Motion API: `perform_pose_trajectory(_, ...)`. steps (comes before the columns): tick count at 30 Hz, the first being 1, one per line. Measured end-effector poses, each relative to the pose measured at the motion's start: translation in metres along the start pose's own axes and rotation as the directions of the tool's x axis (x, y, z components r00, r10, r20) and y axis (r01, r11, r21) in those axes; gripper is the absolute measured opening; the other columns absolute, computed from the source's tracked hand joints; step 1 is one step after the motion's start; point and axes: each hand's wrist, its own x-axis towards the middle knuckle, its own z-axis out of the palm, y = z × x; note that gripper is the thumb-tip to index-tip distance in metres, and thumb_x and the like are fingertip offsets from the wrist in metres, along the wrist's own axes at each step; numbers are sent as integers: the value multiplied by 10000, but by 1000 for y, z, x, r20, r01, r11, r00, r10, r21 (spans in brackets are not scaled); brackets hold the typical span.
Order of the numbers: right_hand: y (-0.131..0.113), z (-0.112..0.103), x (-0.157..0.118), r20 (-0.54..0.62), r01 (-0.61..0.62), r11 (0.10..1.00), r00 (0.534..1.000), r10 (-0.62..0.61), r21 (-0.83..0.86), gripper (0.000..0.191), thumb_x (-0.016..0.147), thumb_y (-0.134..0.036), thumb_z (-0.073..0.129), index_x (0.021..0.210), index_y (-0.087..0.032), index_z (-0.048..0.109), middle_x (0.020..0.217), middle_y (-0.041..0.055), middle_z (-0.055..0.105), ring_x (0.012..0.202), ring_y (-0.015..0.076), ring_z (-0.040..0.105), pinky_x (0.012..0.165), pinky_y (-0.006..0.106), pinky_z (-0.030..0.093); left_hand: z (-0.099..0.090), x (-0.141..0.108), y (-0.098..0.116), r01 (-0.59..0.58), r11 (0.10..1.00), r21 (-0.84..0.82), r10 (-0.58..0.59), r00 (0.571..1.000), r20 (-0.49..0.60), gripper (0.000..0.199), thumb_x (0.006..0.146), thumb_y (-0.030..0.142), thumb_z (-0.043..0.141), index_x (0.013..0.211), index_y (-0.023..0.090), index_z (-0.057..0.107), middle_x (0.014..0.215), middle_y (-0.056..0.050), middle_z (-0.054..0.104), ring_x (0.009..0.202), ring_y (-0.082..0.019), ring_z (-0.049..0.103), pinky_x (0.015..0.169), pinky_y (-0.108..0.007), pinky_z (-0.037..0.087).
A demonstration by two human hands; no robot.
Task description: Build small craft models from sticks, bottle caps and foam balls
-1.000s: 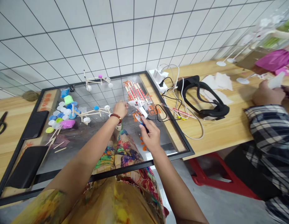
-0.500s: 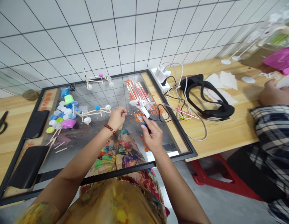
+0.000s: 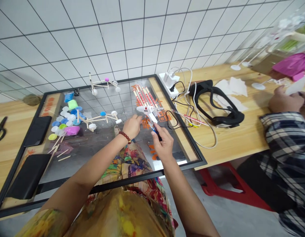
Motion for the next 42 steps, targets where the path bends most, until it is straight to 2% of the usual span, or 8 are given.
perform_pose_trajectory(12, 1, 1, 0, 12, 1, 1000, 1000, -1, 1, 348, 941, -299, 614, 1268, -224, 705, 982, 72, 742, 872, 199, 706, 811, 359, 588, -13, 29, 0, 1, 999, -40, 4, 993, 114, 255, 957, 145, 464, 1090, 153, 682, 1151, -139, 680, 1018, -257, 669, 843, -352, 510)
perform_pose_trajectory(15, 2, 1, 0, 1, 5, 1000, 1000, -5, 3, 350, 941, -296, 616, 1273, -226, 703, 990, 74, 743, 877, 200, 707, 811, 360, 587, -12, 13, 8, -54, 997, -51, 60, 988, 141, 214, 915, 124, 522, 1026, 179, 697, 1095, -120, 698, 1058, -262, 654, 858, -346, 515)
perform_pose_trajectory(19, 1, 0, -1, -9, -19, 1000, 1000, 19, -8, 352, 944, -327, 612, 1270, -232, 705, 1009, 83, 750, 900, 215, 713, 804, 371, 590, -10, -29, 5, -158, 984, -83, 167, 977, 128, 212, 930, 107, 489, 1007, 177, 673, 1099, -120, 678, 1098, -241, 626, 925, -334, 505)
perform_pose_trajectory(22, 1, 0, -1, -13, -13, 1000, 1000, 13, 1, 353, 942, -325, 619, 1272, -233, 704, 1006, 82, 752, 906, 217, 716, 804, 370, 591, -12, -42, -9, -76, 981, -179, 87, 995, 53, 204, 947, 110, 465, 985, 180, 652, 1084, -100, 673, 1009, -207, 644, 907, -319, 512)
perform_pose_trajectory(25, 1, 0, 0, -16, 2, 1000, 1000, -2, 6, 352, 941, -315, 623, 1273, -230, 703, 996, 78, 750, 891, 213, 716, 806, 370, 590, -13, -31, -16, -14, 963, -268, 4, 999, -37, 205, 919, 87, 499, 1010, 186, 654, 1045, -73, 701, 1011, -196, 651, 921, -307, 508)
perform_pose_trajectory(28, 2, -1, 0, -13, 0, 1000, 1000, 0, -1, 348, 942, -322, 619, 1266, -227, 706, 997, 80, 752, 894, 217, 717, 808, 377, 592, -8, -12, -8, -6, 955, -297, -13, 998, -61, 267, 922, 98, 506, 1125, 185, 657, 1101, -85, 710, 1056, -203, 657, 946, -311, 505)
perform_pose_trajectory(34, 3, -1, -1, -28, -6, 1000, 1000, 5, -14, 355, 946, -340, 613, 1270, -230, 703, 1011, 86, 759, 925, 227, 720, 822, 388, 594, -1, 5, 20, 55, 988, -147, -51, 998, 33, 255, 929, 184, 529, 1139, 173, 674, 1145, -137, 656, 1037, -253, 678, 857, -340, 524)
perform_pose_trajectory(42, 0, -1, -1, -11, -11, 1000, 1000, 11, 18, 338, 946, -299, 616, 1263, -226, 707, 1001, 76, 745, 893, 207, 711, 817, 367, 588, -1, 18, 13, 80, 990, -117, -75, 996, 48, 275, 962, 229, 468, 1150, 202, 666, 1141, -126, 647, 1001, -259, 680, 799, -355, 521)
